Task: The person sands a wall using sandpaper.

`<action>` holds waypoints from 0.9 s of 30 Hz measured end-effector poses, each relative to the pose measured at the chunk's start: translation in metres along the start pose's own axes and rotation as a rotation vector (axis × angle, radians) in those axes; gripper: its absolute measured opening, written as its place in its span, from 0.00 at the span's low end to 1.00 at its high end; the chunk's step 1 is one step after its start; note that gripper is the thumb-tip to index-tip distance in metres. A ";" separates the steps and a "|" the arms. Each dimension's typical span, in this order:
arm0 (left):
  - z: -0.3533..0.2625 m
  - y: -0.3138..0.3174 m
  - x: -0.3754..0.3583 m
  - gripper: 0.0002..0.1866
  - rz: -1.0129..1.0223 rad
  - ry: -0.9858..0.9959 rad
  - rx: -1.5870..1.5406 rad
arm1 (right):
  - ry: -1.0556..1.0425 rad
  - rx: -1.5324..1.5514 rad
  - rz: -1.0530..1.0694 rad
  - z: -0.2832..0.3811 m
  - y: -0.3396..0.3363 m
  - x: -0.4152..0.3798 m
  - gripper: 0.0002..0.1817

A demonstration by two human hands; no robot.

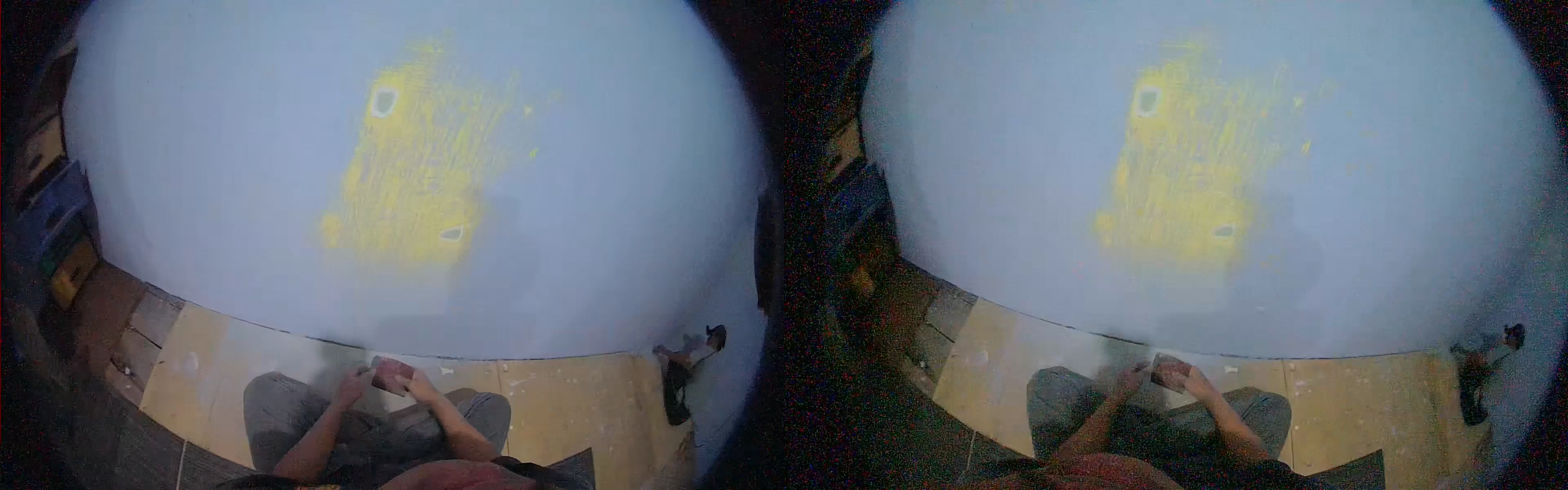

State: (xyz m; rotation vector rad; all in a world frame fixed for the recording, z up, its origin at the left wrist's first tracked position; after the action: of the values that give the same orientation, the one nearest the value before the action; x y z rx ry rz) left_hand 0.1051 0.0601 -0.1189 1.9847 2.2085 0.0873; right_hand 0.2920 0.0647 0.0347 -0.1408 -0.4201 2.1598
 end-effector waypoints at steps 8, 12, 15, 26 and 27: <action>-0.090 0.054 -0.048 0.24 0.260 -0.028 0.018 | 0.116 -0.213 0.250 0.001 -0.004 0.004 0.23; -0.185 0.052 -0.065 0.28 0.010 -0.087 0.333 | 0.132 0.411 0.143 -0.010 -0.009 0.006 0.21; -0.334 0.059 -0.066 0.25 -0.234 0.215 0.424 | -0.110 0.007 -0.115 0.031 -0.050 -0.002 0.16; -0.793 0.230 0.035 0.32 -0.681 1.521 1.312 | 0.032 -0.388 0.036 0.014 -0.059 -0.024 0.27; -0.823 0.247 0.053 0.32 -0.818 1.559 1.393 | 0.002 -0.416 0.041 0.016 -0.060 -0.021 0.27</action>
State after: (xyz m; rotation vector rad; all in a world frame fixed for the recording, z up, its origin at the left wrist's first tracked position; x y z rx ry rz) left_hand 0.2062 0.1981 0.7250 0.6048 4.9223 -0.1049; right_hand 0.3464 0.0756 0.0690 -0.3863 -0.8685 2.0857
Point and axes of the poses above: each hand's wrist, its own x-axis towards the middle knuckle, its own y-axis out of the palm, z = x × y, the point moved 6 cm from there along x, towards the middle knuckle, and after that the axes turned 7 degrees about -y, right-handed, at the moved point
